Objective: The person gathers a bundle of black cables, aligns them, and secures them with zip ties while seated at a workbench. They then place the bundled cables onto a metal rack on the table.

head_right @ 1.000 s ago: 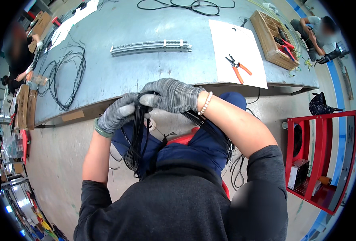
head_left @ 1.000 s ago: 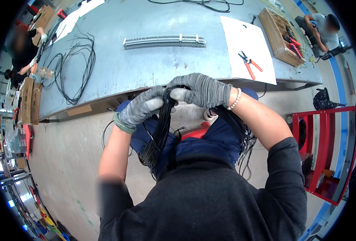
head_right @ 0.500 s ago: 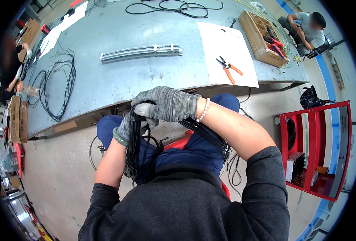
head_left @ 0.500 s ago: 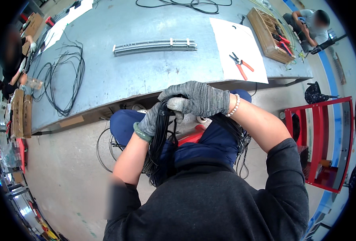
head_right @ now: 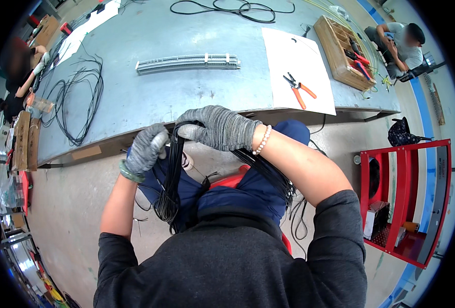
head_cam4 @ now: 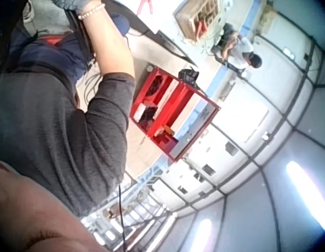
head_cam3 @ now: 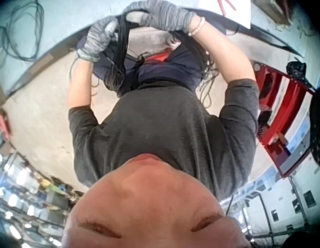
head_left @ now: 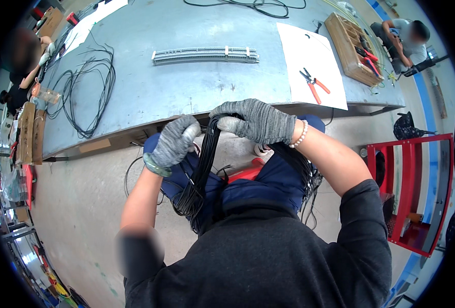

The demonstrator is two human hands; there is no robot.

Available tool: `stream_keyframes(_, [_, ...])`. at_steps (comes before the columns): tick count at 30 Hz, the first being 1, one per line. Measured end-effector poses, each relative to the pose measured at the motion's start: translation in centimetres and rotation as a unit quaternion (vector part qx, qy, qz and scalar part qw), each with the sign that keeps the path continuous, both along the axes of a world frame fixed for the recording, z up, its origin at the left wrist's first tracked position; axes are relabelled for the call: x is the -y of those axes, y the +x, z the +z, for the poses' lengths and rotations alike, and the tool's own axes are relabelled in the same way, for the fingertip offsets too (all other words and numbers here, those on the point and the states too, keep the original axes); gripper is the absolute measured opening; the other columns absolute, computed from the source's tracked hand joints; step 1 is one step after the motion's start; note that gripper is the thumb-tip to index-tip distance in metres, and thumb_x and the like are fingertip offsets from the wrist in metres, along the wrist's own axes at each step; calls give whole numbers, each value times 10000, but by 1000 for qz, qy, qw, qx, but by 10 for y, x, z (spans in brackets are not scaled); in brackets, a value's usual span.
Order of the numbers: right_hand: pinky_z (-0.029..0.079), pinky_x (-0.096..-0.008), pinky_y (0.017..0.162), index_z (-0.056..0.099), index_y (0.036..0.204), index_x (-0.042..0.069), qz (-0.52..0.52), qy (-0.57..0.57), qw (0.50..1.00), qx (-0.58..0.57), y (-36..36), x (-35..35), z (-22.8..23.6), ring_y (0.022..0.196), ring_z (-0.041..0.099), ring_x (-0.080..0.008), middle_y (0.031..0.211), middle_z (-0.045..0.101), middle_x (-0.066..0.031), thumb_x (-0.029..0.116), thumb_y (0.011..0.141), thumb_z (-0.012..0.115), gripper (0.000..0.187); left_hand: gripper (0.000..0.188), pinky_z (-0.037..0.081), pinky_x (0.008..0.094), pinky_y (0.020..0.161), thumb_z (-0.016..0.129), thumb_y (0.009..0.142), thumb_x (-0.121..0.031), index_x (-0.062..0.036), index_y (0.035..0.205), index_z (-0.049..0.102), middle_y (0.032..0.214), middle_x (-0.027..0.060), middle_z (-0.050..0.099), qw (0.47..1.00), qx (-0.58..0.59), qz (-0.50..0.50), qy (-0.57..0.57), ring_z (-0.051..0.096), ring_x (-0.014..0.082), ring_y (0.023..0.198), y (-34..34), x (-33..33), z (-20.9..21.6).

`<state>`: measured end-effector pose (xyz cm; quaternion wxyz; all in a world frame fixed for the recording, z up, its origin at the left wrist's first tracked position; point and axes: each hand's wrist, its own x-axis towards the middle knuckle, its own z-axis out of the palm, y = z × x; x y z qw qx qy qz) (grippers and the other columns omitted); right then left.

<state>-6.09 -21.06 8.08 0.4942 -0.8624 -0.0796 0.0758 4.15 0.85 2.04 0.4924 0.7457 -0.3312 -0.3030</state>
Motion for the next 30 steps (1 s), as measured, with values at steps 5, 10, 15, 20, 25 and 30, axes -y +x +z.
stream_keyframes(5, [480, -342, 871, 614, 1145, 59, 17, 30, 999, 32, 4, -6, -6, 934, 641, -265, 1010, 668, -163, 297, 916, 560, 334, 130, 467, 310, 643, 531, 887, -117, -5, 847, 582, 738, 85, 566, 994, -64, 66, -64, 565, 195, 675, -20, -14, 30])
stream_keyframes(10, [484, -351, 877, 615, 1136, 58, 21, 16, 999, 46, 5, 0, -10, 956, 642, -275, 1017, 669, -164, 304, 924, 546, 331, 110, 480, 361, 638, 593, 871, -113, -5, 852, 593, 772, 118, 605, 958, 272, 66, -69, 604, 252, 696, -48, -6, 41])
stream_keyframes(15, [487, -359, 859, 612, 1127, 55, 0, 17, 1000, 22, 3, 3, -11, 932, 646, -284, 995, 669, -173, 323, 936, 526, 341, 259, 514, 351, 674, 717, 786, -241, -2, 861, 650, 844, 155, 647, 932, 350, 50, 78, 644, 299, 752, -53, 0, 67])
stream_keyframes(20, [487, -366, 845, 612, 1124, 62, -10, -2, 1000, 23, 5, 3, -8, 922, 644, -299, 980, 668, -177, 332, 940, 517, 340, 307, 459, 334, 554, 759, 759, -301, -26, 730, 625, 600, 95, 582, 936, 330, 101, 73, 542, 211, 549, -43, 18, 56])
stream_keyframes(25, [486, -380, 830, 618, 1102, 60, -25, -36, 998, 47, 10, 7, -18, 906, 635, -332, 977, 657, -188, 334, 943, 500, 338, 372, 464, 401, 599, 727, 764, -390, -36, 719, 619, 636, 141, 593, 953, 264, 120, 90, 578, 291, 598, -33, 35, 46])
stream_keyframes(30, [497, -363, 763, 587, 1127, 65, 8, -47, 999, 1, 7, 12, -25, 808, 636, -286, 873, 655, -166, 283, 928, 530, 301, 340, 449, 346, 553, 755, 766, -324, -23, 701, 612, 585, 109, 568, 964, 229, 114, 79, 522, 201, 549, -37, 35, 46])
